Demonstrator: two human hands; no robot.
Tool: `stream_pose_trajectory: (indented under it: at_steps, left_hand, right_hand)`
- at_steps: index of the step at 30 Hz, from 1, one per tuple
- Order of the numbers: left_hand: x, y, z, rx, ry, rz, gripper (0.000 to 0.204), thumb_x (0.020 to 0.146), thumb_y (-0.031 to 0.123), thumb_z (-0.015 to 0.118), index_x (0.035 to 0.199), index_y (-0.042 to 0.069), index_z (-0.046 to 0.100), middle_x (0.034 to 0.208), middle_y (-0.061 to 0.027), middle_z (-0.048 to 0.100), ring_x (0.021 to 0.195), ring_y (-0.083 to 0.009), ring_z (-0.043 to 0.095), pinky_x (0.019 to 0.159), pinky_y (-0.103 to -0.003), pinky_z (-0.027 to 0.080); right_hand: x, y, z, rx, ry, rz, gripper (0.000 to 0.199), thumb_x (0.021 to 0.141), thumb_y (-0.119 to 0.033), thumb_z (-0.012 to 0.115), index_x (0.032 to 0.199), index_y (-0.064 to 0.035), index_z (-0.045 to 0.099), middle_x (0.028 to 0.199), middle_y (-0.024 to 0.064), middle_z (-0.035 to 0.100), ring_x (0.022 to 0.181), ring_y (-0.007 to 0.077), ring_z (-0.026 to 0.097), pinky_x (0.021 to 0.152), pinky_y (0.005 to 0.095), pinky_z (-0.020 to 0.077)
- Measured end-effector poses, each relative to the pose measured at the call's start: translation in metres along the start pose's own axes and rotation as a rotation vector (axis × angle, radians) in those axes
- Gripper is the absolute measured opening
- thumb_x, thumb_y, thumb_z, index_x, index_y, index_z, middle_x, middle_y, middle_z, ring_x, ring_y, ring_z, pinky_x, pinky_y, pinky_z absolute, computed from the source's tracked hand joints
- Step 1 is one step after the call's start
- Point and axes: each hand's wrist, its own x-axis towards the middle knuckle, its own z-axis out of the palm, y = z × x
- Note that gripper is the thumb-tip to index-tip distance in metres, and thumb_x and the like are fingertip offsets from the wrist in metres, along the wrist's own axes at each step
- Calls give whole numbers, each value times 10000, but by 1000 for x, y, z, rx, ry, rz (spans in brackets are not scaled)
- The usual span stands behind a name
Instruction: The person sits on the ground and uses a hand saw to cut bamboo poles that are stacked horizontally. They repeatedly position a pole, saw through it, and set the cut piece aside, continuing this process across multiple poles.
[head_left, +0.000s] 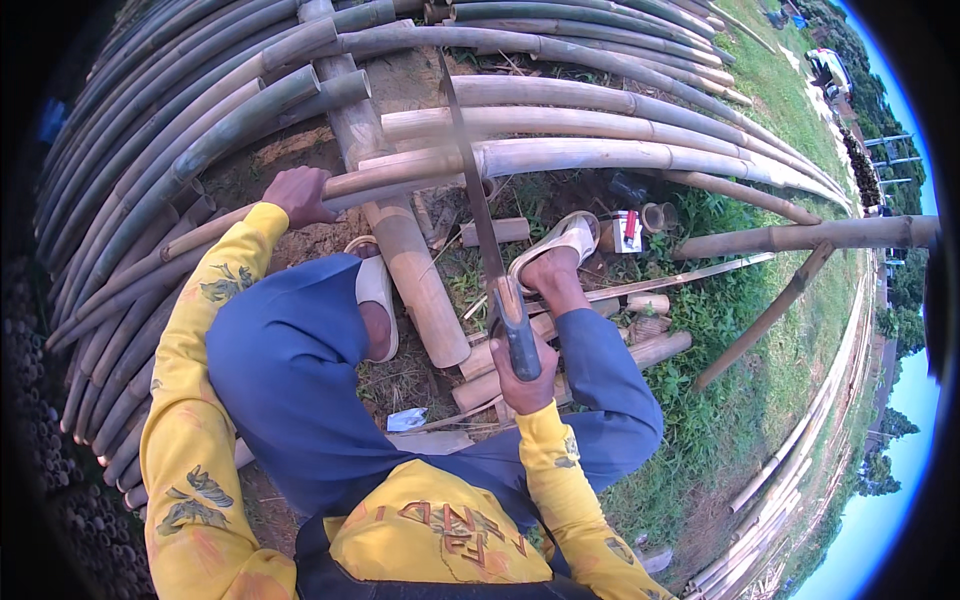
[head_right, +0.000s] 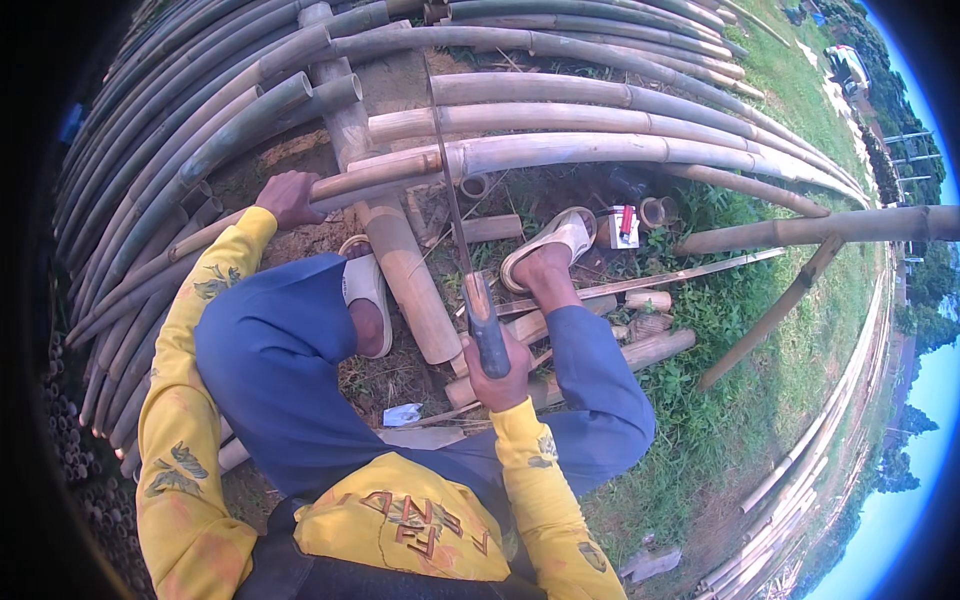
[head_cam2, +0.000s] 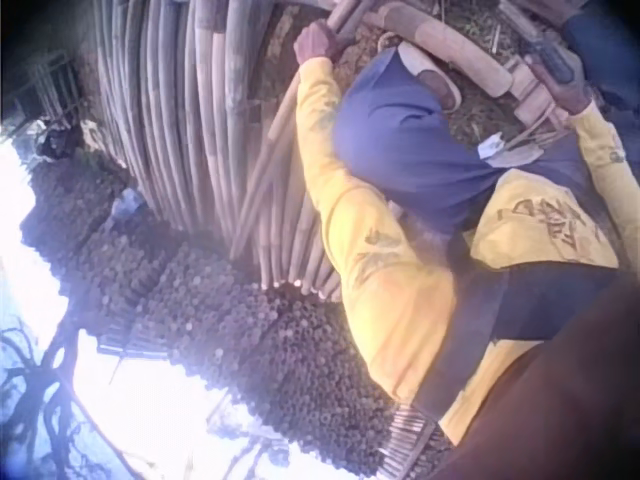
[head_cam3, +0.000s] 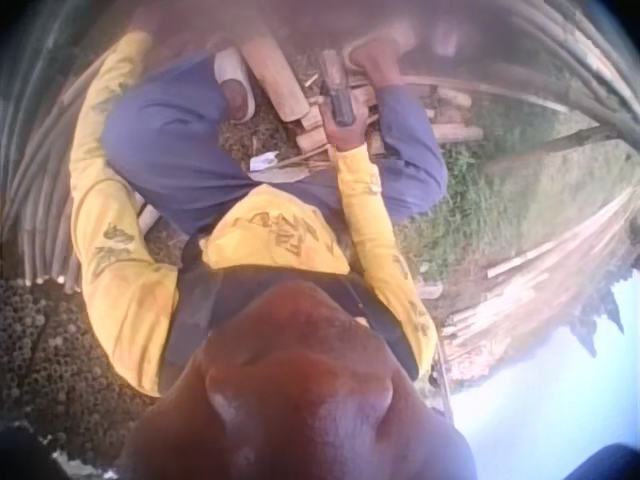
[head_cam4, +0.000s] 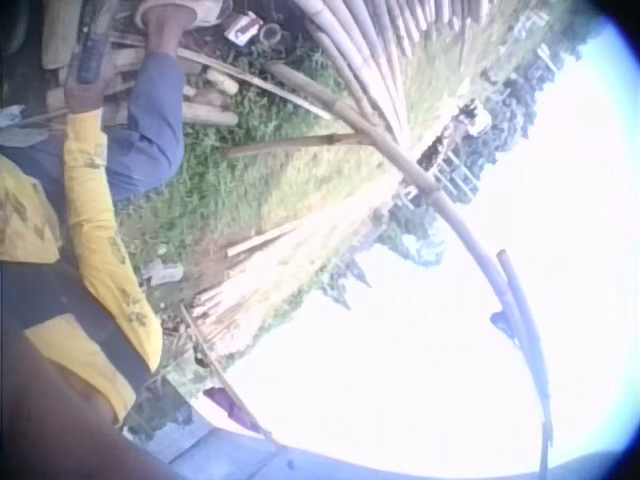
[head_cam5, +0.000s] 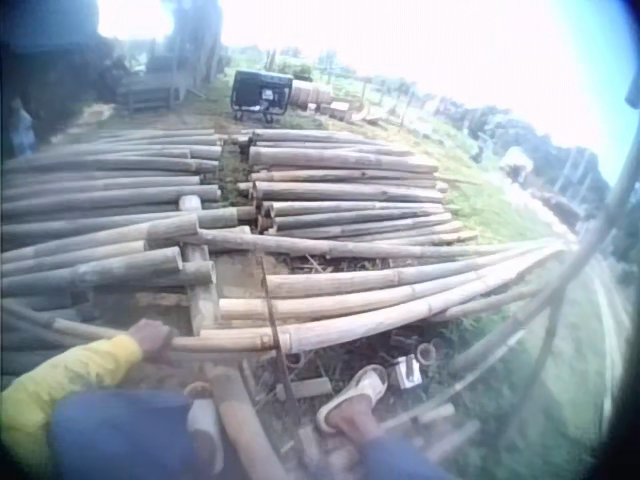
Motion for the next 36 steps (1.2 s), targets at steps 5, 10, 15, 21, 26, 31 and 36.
stream_pose_trajectory:
  at_steps: [5, 10, 15, 21, 26, 31, 36]
  left_hand:
    - [-2, 6, -2, 13, -17, -32, 529, 672, 440, 837, 983, 26, 727, 913, -228, 741, 912, -401, 725, 851, -495, 567]
    - [-1, 0, -2, 31, -23, -22, 548, 669, 501, 860, 946, 45, 736, 890, -214, 746, 884, -398, 733, 832, -496, 575]
    - [-8, 7, -5, 64, -50, -7, 631, 683, 567, 852, 1008, 41, 730, 912, -193, 756, 889, -386, 738, 827, -484, 575]
    - [-7, 6, -5, 23, -57, -18, 503, 702, 481, 821, 936, 40, 770, 955, -218, 763, 913, -375, 750, 840, -477, 588]
    - [-10, 6, -12, 34, -42, -9, 512, 681, 461, 828, 967, 43, 755, 931, -200, 758, 897, -372, 743, 810, -477, 584]
    - [-1, -4, -15, 30, -4, 40, 500, 666, 460, 833, 935, 44, 761, 887, -188, 758, 870, -365, 746, 784, -472, 588]
    - [8, 12, 0, -14, -17, 37, 500, 664, 454, 836, 932, 39, 760, 888, -199, 757, 868, -374, 744, 790, -478, 587]
  right_hand:
    - [-91, -15, -24, -15, 40, 106, 144, 886, -12, 741, 1020, 11, 696, 777, 60, 676, 672, 130, 604, 661, 301, 503]
    - [49, 1, 6, 37, -52, -55, 95, 892, -41, 745, 943, -7, 672, 695, 56, 608, 592, 148, 541, 590, 325, 467]
    - [10, -17, 3, 103, 6, 20, 121, 894, -53, 746, 971, 3, 672, 717, 29, 634, 635, 98, 567, 625, 301, 491]
    - [-65, 22, -21, -91, 78, -71, 318, 863, 9, 727, 1179, 28, 711, 888, 85, 737, 785, 127, 684, 756, 318, 553]
    - [58, 22, 17, 51, -13, 21, 102, 885, -39, 740, 892, -10, 644, 687, 31, 613, 610, 125, 555, 606, 315, 472]
    - [-42, 14, -19, -95, -26, -69, 132, 848, -38, 769, 915, -8, 659, 716, 44, 637, 623, 133, 574, 620, 326, 487]
    - [-24, 20, -34, -114, 1, -62, 135, 838, -23, 773, 911, -3, 660, 718, 39, 639, 630, 134, 574, 619, 327, 486]
